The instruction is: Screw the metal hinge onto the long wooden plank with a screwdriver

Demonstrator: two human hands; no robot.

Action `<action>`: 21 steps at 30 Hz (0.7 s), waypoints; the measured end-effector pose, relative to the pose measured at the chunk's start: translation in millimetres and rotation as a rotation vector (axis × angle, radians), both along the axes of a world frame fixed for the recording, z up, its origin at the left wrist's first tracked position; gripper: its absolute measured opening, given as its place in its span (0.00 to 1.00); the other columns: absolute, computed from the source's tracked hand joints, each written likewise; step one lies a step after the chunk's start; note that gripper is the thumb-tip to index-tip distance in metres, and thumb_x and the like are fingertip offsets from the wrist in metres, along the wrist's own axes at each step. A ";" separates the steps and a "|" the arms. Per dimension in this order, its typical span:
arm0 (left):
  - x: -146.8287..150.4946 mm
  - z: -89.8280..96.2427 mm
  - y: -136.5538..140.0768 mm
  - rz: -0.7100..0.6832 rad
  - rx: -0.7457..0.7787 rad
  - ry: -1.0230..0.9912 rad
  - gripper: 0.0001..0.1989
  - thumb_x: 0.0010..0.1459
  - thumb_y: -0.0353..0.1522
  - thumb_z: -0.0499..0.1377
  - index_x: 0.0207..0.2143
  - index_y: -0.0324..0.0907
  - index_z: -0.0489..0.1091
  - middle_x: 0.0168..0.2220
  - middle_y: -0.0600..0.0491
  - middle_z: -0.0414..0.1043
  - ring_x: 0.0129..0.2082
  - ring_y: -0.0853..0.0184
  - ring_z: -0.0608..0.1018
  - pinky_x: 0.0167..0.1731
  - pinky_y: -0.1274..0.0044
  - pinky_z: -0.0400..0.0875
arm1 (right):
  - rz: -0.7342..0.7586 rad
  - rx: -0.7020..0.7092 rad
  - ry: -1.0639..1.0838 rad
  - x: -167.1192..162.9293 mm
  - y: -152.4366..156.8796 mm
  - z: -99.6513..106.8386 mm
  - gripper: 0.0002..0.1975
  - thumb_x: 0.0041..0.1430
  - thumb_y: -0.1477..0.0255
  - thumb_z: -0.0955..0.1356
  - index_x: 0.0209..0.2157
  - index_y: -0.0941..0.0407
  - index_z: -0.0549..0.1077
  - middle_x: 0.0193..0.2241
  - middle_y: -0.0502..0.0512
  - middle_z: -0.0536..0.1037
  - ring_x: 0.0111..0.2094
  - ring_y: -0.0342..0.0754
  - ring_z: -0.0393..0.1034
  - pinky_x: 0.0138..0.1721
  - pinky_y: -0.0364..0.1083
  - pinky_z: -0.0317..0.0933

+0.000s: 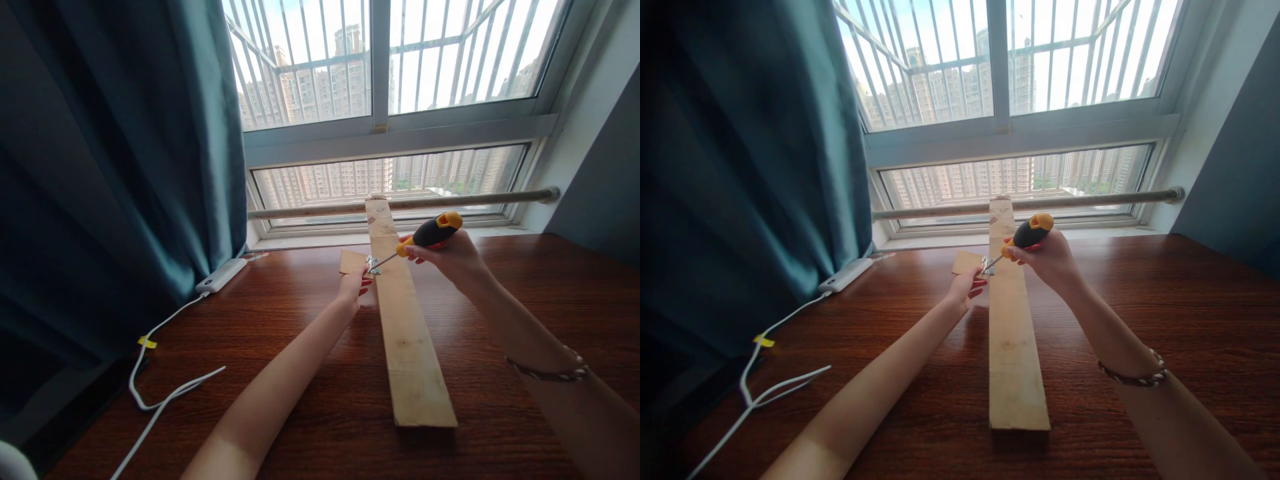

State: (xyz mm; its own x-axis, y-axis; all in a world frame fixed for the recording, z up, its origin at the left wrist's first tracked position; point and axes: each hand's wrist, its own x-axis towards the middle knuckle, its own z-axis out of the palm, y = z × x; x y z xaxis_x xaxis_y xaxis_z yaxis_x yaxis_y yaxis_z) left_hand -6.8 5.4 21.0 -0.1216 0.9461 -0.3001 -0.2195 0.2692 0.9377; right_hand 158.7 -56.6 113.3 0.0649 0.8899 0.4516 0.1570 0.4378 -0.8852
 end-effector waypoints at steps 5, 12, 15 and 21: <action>-0.1 1.1 -1.3 -0.013 0.002 -0.004 0.08 0.46 0.34 0.59 0.29 0.40 0.69 0.29 0.53 0.71 0.25 0.71 0.71 0.26 0.79 0.62 | -0.219 0.036 0.009 -6.9 0.5 -8.8 0.16 0.38 0.64 0.74 0.23 0.62 0.73 0.21 0.59 0.77 0.20 0.51 0.73 0.20 0.45 0.69; -0.9 0.3 -0.3 -0.006 0.006 -0.006 0.07 0.45 0.34 0.59 0.28 0.40 0.69 0.27 0.54 0.70 0.23 0.73 0.70 0.24 0.79 0.61 | -0.233 0.026 0.162 -8.3 7.9 -13.2 0.19 0.34 0.63 0.76 0.25 0.60 0.69 0.22 0.56 0.77 0.20 0.51 0.73 0.19 0.47 0.71; -0.6 -0.2 0.4 -0.026 0.001 0.011 0.08 0.46 0.34 0.58 0.29 0.39 0.69 0.26 0.53 0.70 0.22 0.72 0.71 0.24 0.79 0.62 | -0.060 -0.076 0.216 -4.9 4.0 -4.5 0.21 0.31 0.66 0.77 0.27 0.59 0.69 0.27 0.57 0.78 0.24 0.51 0.74 0.26 0.49 0.73; -1.4 1.9 -0.8 -0.040 0.025 0.038 0.09 0.46 0.34 0.57 0.29 0.38 0.70 0.27 0.51 0.73 0.23 0.70 0.74 0.25 0.79 0.63 | 0.112 -0.119 0.258 -5.1 -5.4 4.0 0.23 0.30 0.68 0.77 0.31 0.58 0.69 0.28 0.54 0.77 0.31 0.53 0.75 0.37 0.53 0.72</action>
State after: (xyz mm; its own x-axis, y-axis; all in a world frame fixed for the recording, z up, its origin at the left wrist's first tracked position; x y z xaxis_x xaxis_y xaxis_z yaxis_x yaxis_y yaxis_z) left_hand -8.2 4.6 22.9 -0.0944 0.9576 -0.2721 -0.1730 0.2534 0.9518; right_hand 153.6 -62.0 117.3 0.0622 0.9436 0.3251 -0.1232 0.3305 -0.9357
